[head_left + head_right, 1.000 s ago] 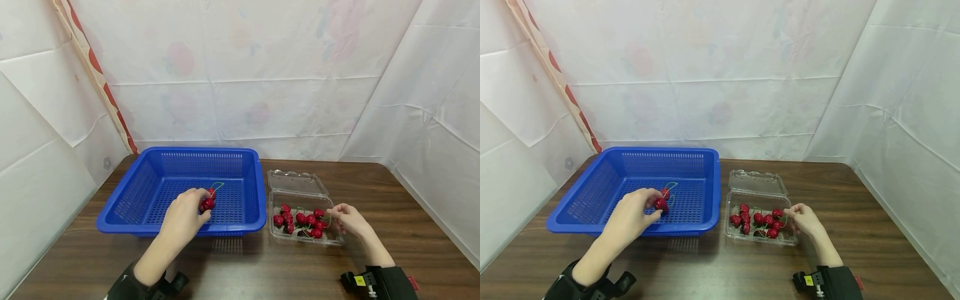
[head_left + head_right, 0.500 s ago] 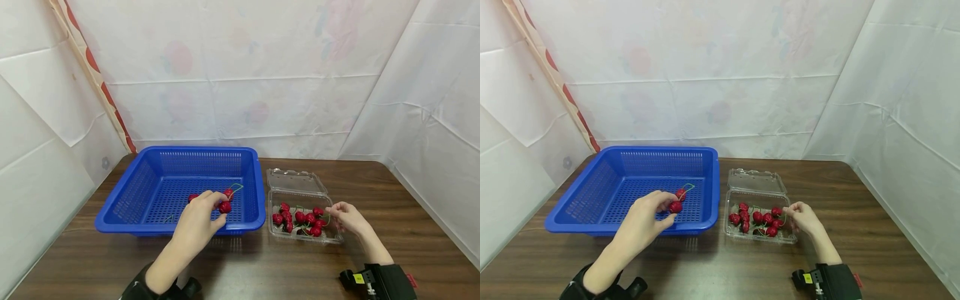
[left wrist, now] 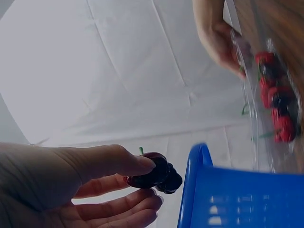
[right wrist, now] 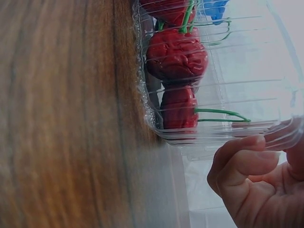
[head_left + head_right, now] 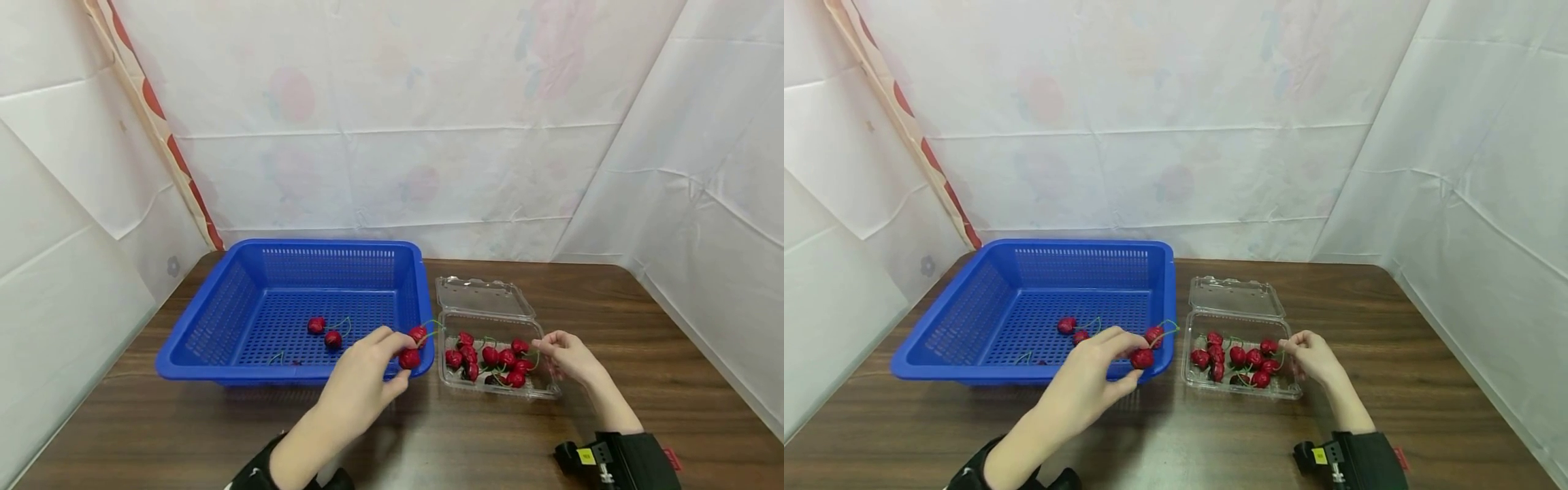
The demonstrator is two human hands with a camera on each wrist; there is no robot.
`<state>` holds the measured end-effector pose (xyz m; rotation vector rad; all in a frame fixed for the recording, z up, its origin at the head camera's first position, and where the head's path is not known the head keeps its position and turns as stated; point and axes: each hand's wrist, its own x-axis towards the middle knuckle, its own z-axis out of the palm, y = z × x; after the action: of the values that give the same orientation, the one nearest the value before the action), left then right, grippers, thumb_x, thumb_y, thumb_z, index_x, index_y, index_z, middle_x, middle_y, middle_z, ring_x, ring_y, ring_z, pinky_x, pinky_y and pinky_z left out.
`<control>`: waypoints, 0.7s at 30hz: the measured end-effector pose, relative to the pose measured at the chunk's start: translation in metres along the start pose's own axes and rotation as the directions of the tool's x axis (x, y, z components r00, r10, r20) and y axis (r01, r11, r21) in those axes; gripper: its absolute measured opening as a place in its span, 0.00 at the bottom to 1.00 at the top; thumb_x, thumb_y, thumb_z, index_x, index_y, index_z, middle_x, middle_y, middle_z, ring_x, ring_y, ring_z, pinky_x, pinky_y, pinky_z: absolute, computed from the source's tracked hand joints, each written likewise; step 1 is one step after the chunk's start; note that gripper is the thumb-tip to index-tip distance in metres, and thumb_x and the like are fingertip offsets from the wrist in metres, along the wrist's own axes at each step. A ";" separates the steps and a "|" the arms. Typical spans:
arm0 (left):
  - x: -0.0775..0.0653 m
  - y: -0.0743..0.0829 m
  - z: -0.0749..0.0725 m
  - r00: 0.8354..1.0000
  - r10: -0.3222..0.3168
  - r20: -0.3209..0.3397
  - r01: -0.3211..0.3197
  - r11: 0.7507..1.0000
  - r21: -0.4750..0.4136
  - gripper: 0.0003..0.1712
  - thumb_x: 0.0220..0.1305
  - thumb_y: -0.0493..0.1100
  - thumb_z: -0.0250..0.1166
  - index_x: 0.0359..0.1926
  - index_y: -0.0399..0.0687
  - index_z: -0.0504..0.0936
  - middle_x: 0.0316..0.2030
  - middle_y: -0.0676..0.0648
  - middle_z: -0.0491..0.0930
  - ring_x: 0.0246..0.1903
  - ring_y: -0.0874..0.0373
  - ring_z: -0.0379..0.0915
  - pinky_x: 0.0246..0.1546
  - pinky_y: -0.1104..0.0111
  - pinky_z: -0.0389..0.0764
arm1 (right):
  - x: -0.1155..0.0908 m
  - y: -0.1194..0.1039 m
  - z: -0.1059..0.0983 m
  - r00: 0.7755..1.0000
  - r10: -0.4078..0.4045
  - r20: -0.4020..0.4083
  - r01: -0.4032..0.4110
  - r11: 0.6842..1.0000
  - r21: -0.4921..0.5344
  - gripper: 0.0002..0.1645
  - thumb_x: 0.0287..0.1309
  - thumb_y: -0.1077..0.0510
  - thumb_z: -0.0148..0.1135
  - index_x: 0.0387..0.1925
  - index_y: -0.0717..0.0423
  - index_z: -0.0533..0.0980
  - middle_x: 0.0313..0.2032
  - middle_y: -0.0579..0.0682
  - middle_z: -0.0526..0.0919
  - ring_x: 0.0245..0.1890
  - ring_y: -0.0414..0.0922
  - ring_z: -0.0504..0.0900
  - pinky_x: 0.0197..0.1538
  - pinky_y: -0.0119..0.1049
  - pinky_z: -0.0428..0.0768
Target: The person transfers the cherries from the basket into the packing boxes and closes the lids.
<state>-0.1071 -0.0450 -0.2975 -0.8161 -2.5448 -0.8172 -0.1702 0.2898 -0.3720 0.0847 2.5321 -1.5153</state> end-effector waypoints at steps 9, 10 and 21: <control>0.004 0.015 0.012 0.996 0.065 0.057 -0.063 0.998 -0.028 0.16 0.44 0.34 0.67 0.38 0.45 0.79 0.30 0.54 0.73 0.25 0.66 0.65 0.26 0.75 0.70 | 0.000 0.000 -0.001 1.000 0.012 -0.005 -0.012 1.000 0.013 0.14 0.61 0.56 0.48 0.33 0.66 0.62 0.14 0.45 0.65 0.11 0.37 0.63 0.16 0.31 0.68; 0.005 0.017 0.013 0.996 0.068 0.063 -0.067 0.997 -0.028 0.16 0.44 0.34 0.67 0.38 0.45 0.79 0.29 0.54 0.73 0.25 0.66 0.64 0.26 0.76 0.69 | 0.000 0.000 -0.001 1.000 0.013 -0.006 -0.013 1.000 0.016 0.14 0.61 0.56 0.48 0.33 0.66 0.62 0.14 0.45 0.65 0.11 0.37 0.63 0.16 0.31 0.68; 0.013 0.032 0.023 0.983 0.120 0.138 -0.122 0.993 0.004 0.15 0.45 0.34 0.67 0.38 0.46 0.78 0.28 0.55 0.71 0.25 0.67 0.63 0.27 0.77 0.69 | -0.001 -0.001 0.000 1.000 0.010 -0.005 -0.010 1.000 0.010 0.15 0.61 0.55 0.49 0.33 0.66 0.62 0.14 0.45 0.65 0.11 0.37 0.63 0.16 0.31 0.68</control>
<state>-0.1006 -0.0042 -0.2961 -1.0448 -2.5849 -0.7289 -0.1696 0.2894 -0.3708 0.1020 2.5239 -1.5263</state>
